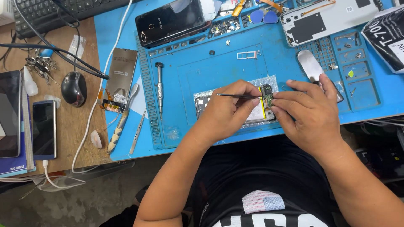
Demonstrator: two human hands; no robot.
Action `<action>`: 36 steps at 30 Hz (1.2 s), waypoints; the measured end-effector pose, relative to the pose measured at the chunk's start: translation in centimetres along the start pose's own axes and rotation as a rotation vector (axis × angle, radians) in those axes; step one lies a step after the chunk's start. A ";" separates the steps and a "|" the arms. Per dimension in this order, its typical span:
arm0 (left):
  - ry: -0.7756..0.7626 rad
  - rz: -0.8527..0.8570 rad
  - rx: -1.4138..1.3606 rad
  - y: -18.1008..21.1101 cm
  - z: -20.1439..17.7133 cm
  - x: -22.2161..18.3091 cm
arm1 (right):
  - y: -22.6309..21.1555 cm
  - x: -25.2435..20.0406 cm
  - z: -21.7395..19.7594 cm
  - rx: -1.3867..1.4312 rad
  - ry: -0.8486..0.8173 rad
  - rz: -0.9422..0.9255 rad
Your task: Technician repairing a mobile phone motherboard by manipulating small components and connectors.
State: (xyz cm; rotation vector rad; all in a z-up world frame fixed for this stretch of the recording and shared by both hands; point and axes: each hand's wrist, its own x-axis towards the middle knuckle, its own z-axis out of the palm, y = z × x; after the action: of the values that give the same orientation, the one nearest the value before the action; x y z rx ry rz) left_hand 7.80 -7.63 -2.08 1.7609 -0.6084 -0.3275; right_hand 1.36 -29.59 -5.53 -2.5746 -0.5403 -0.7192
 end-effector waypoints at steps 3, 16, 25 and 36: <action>0.002 0.015 0.005 0.0 0.1 0.0 | 0.2 -0.3 0.2 -0.012 -0.005 0.002; 0.026 0.091 0.071 -0.7 0.4 -0.2 | 0.2 -0.5 0.3 -0.021 -0.018 -0.005; 0.060 0.098 0.115 -0.8 0.5 -0.1 | 0.2 -0.5 0.3 -0.017 -0.005 0.002; 0.079 0.186 0.157 -1.2 0.7 -0.4 | 0.7 0.5 -0.3 -0.030 -0.200 0.082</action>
State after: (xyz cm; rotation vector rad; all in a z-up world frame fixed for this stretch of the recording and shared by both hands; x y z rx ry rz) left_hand 7.40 -7.77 -3.44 1.8412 -0.7518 -0.0828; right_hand 1.98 -30.25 -5.19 -2.6965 -0.4850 -0.4482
